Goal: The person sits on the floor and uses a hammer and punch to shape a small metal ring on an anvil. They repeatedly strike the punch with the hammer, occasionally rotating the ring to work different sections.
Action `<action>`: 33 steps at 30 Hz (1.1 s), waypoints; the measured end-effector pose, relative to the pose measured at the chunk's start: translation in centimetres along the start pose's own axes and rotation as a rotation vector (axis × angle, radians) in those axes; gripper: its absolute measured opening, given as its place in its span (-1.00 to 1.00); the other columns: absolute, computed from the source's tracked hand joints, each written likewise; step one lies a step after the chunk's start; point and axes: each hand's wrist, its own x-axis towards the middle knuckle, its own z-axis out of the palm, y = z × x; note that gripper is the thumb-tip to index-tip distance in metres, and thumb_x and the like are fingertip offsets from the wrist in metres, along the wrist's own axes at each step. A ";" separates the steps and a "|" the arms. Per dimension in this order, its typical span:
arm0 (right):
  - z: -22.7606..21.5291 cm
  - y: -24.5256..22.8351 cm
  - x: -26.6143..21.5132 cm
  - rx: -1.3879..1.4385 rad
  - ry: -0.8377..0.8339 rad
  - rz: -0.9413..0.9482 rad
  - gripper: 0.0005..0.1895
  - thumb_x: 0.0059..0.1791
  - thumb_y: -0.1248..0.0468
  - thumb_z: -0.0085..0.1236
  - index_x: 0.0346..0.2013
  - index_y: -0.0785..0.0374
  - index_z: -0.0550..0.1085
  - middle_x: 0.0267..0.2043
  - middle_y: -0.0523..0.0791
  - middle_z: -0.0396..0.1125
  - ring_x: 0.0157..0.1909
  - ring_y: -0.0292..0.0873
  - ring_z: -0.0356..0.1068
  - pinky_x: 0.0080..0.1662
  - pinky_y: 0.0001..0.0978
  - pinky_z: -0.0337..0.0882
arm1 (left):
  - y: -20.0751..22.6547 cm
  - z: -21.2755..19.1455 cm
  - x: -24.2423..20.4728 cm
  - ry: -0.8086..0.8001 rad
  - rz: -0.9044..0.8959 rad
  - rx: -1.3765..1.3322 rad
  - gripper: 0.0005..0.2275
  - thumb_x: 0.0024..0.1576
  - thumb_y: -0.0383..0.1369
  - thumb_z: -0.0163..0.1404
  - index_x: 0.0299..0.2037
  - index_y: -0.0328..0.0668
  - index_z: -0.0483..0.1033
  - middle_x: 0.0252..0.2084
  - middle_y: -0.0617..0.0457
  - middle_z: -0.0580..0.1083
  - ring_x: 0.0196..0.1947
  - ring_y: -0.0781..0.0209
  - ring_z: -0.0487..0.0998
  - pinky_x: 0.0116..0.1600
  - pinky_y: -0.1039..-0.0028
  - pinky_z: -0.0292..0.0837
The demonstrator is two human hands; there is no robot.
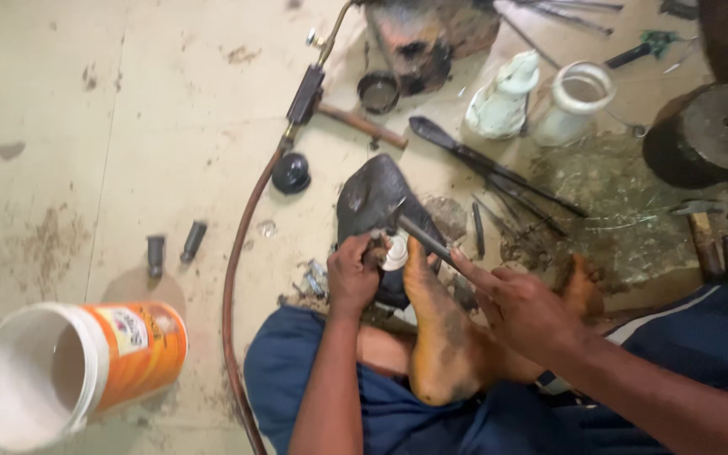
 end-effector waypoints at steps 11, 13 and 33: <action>0.9 0.2 -1.0 0.133 0.513 -0.284 -0.38 0.01 0.43 0.09 0.38 0.08 0.31 -0.19 0.11 0.37 -0.22 0.08 0.43 -0.19 -0.12 0.43 | -0.7 0.8 -1.0 -0.024 0.004 0.080 -0.80 0.08 -0.52 0.04 -0.13 -0.18 0.64 -0.24 -0.14 0.58 -0.23 -0.19 0.63 -0.10 0.22 0.53; 1.7 0.0 -1.8 0.135 0.506 -0.310 -0.38 0.01 0.45 0.09 0.38 0.10 0.29 -0.14 0.12 0.38 -0.19 0.10 0.42 -0.18 -0.13 0.43 | -0.7 0.3 -2.6 -0.031 0.020 0.097 -0.77 0.06 -0.53 0.05 -0.08 -0.23 0.63 -0.25 -0.18 0.56 -0.23 -0.23 0.60 -0.11 0.19 0.51; 1.2 0.9 -1.3 0.109 0.309 -0.239 -0.33 -0.05 0.43 0.12 0.38 0.18 0.31 -0.43 -0.11 0.29 -0.52 -0.18 0.30 -0.44 -0.26 0.39 | -0.9 1.2 0.0 0.010 -0.015 0.022 -0.82 0.09 -0.51 0.11 -0.10 -0.28 0.62 -0.32 -0.15 0.57 -0.27 -0.16 0.63 -0.17 0.21 0.52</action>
